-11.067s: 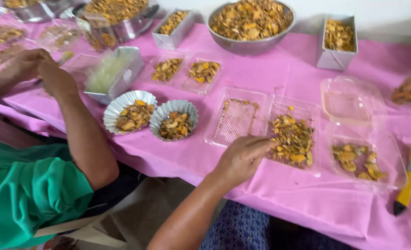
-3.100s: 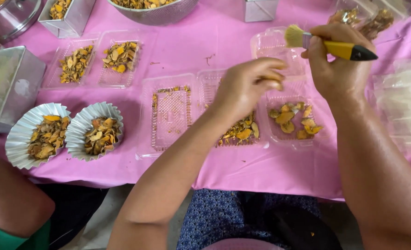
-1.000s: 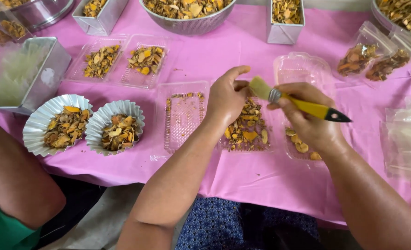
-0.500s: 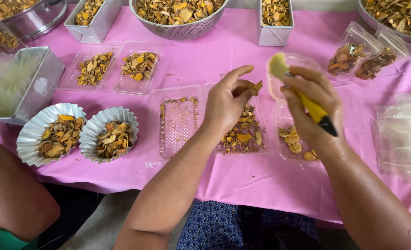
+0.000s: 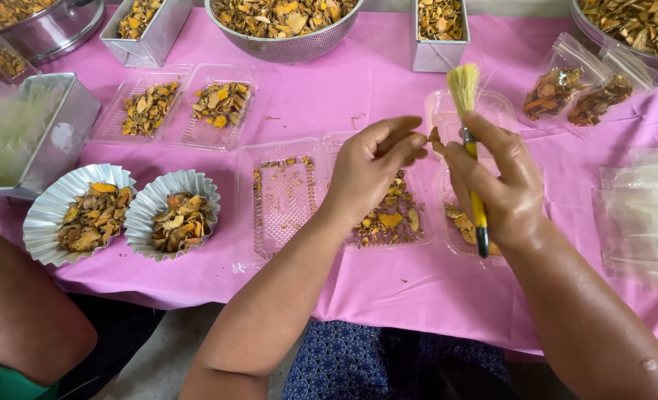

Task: Sorting and organizing dried tea leaves or herbs into plastic containers using hands and a brush

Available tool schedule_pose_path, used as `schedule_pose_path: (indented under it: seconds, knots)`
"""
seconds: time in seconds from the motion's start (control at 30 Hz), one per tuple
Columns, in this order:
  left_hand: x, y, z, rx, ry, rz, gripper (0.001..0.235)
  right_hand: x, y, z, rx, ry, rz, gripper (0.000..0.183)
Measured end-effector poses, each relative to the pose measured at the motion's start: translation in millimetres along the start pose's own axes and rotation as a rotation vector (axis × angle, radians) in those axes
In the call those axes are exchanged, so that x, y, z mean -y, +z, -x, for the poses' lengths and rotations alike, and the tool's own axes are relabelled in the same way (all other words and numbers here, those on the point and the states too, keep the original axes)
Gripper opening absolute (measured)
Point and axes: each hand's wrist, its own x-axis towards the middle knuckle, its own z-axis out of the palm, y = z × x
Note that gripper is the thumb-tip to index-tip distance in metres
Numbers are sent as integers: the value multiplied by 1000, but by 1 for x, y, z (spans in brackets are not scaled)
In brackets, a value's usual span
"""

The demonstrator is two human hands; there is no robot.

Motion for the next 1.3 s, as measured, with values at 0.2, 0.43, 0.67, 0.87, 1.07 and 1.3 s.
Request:
schedule_pose_path:
  seconds: [0.2,0.43,0.67,0.87,1.07,1.3]
  knots:
    - [20,-1,-6,-35,-226,363,34,4,5,-5,88,-123,74,13]
    - [24,7,-2,-41,-254,425,35,9,4,-8,165,-88,95,14]
    - [28,4,-3,-42,-260,375,37,13,1,-15,194,-125,149,11]
    - [20,0,-6,92,-247,132,26,11,-1,-15,221,-112,186,7]
    - [13,8,-1,52,-301,152,25,13,-2,-8,259,-57,185,8]
    - [25,-2,-9,-111,-551,575,26,33,-18,-30,63,246,-319,19]
